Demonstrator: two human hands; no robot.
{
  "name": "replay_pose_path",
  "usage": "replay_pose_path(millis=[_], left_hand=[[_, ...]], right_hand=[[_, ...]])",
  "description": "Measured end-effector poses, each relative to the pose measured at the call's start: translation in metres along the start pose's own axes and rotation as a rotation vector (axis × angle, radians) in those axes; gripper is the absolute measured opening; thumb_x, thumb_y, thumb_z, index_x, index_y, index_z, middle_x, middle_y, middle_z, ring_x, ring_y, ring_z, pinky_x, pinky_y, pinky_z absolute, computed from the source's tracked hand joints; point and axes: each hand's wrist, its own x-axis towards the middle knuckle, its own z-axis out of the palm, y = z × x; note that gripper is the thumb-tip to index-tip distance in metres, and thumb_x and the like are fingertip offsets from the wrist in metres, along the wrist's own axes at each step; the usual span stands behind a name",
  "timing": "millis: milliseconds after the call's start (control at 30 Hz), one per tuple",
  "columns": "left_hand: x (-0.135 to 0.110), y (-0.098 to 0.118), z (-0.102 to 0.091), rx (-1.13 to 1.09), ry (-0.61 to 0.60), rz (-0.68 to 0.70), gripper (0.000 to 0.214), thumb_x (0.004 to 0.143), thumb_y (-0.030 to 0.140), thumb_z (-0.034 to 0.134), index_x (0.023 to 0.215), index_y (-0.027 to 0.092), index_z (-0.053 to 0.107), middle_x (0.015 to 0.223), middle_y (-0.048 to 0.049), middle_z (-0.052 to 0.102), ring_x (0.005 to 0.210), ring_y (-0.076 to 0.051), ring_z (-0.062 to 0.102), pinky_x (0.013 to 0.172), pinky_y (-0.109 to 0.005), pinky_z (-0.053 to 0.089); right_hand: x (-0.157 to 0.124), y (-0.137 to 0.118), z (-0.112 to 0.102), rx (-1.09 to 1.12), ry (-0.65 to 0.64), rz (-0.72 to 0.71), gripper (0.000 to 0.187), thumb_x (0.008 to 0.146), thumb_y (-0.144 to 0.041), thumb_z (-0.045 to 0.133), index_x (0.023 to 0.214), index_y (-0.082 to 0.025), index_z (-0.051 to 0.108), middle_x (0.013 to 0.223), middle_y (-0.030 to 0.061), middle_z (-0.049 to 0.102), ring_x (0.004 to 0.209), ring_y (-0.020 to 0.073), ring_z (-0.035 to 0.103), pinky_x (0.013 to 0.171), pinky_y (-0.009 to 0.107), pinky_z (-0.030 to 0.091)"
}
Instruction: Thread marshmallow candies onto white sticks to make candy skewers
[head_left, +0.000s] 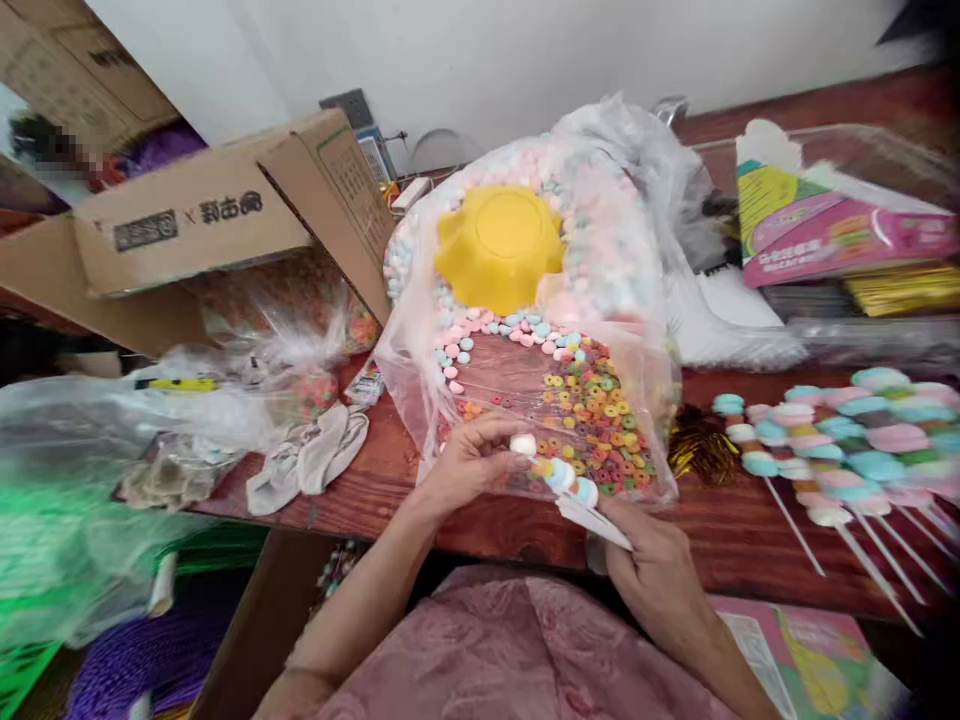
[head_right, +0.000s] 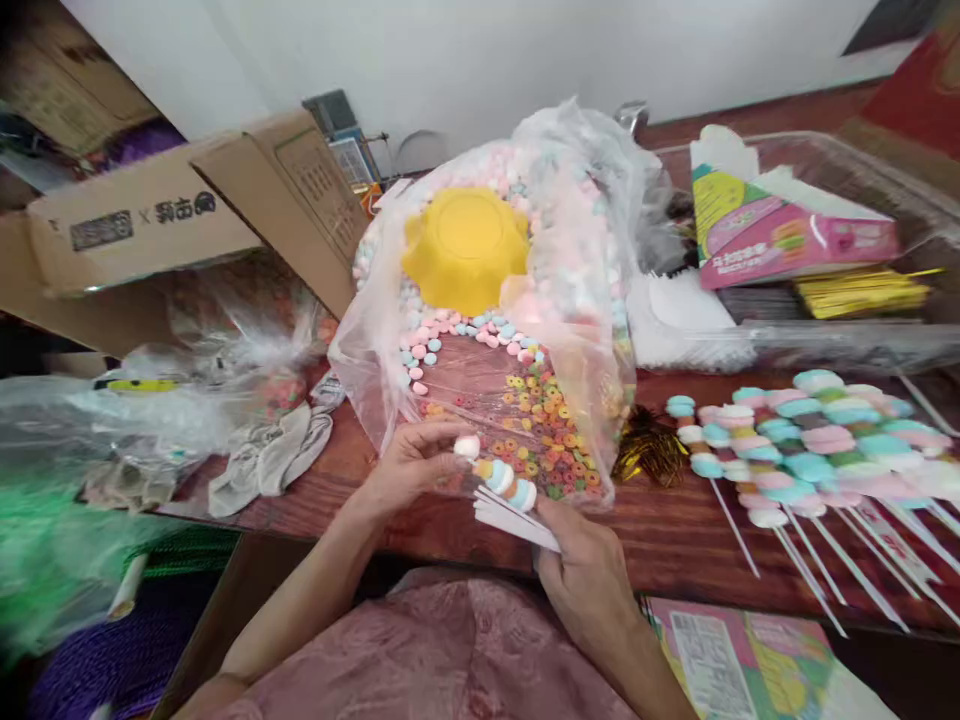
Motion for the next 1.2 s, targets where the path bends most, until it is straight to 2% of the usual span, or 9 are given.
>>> replay_pose_path(millis=[167,300,500,700,900,1067,1200], left_hand=[[-0.01,-0.008,0.009,0.104,0.109,-0.004,0.021,0.071,0.034,0.084,0.084,0.018,0.08,0.086,-0.0048,0.071,0.076,-0.015,0.064,0.071,-0.027,0.053],[-0.015,-0.011,0.013,0.163,0.102,0.066,0.018,0.07,0.032,0.085,0.083,0.02,0.08,0.084,-0.0042,0.072,0.078,-0.015,0.065,0.074,-0.027,0.052],[-0.019,-0.012,0.017,0.318,0.078,0.27,0.016,0.079,0.03,0.079,0.092,0.021,0.08,0.086,-0.0051,0.074,0.08,-0.015,0.067,0.074,-0.027,0.055],[-0.025,-0.014,0.023,0.547,0.164,0.536,0.012,0.086,0.019,0.07,0.096,0.019,0.077,0.086,-0.0056,0.074,0.079,-0.014,0.069,0.071,-0.024,0.057],[-0.032,-0.009,0.026,0.776,0.134,0.665,0.02,0.09,0.011,0.061,0.106,0.017,0.072,0.094,-0.0093,0.074,0.087,-0.017,0.071,0.076,-0.028,0.06],[-0.038,-0.006,0.027,0.736,0.181,0.739,0.025,0.088,0.006,0.063,0.11,0.016,0.069,0.101,-0.0122,0.073,0.093,-0.017,0.071,0.081,-0.029,0.061],[-0.035,-0.009,0.024,0.645,0.219,0.762,0.027,0.084,0.002,0.066,0.105,0.019,0.072,0.098,-0.0085,0.075,0.088,-0.016,0.072,0.078,-0.028,0.061]], right_hand=[[-0.007,0.001,-0.008,-0.01,0.036,-0.072,0.042,0.082,-0.005,0.039,0.112,-0.013,0.068,0.101,0.0079,0.076,0.083,0.0146,0.074,0.073,0.018,0.054],[-0.016,0.007,-0.006,-0.047,0.023,-0.075,0.045,0.078,-0.004,0.039,0.111,-0.013,0.068,0.097,0.0069,0.076,0.082,0.0161,0.074,0.072,0.021,0.055],[-0.02,0.007,-0.003,-0.096,-0.056,0.007,0.047,0.079,-0.007,0.037,0.114,-0.014,0.068,0.104,0.0081,0.076,0.084,0.0202,0.074,0.07,0.027,0.055],[-0.016,-0.001,-0.003,-0.178,-0.076,0.016,0.045,0.08,-0.008,0.035,0.108,-0.016,0.07,0.095,0.0059,0.077,0.075,0.0203,0.074,0.063,0.028,0.053],[-0.016,-0.003,0.0,-0.184,-0.059,-0.014,0.047,0.08,-0.006,0.035,0.113,-0.013,0.068,0.097,0.0075,0.077,0.075,0.0211,0.075,0.063,0.028,0.054],[-0.012,-0.009,0.006,-0.142,-0.029,-0.004,0.044,0.081,-0.006,0.036,0.108,-0.013,0.069,0.091,0.0076,0.077,0.069,0.0208,0.073,0.059,0.028,0.054],[-0.009,-0.017,0.011,-0.009,0.063,-0.072,0.046,0.08,-0.002,0.037,0.115,-0.014,0.065,0.09,0.0061,0.077,0.072,0.0168,0.074,0.063,0.022,0.055]])
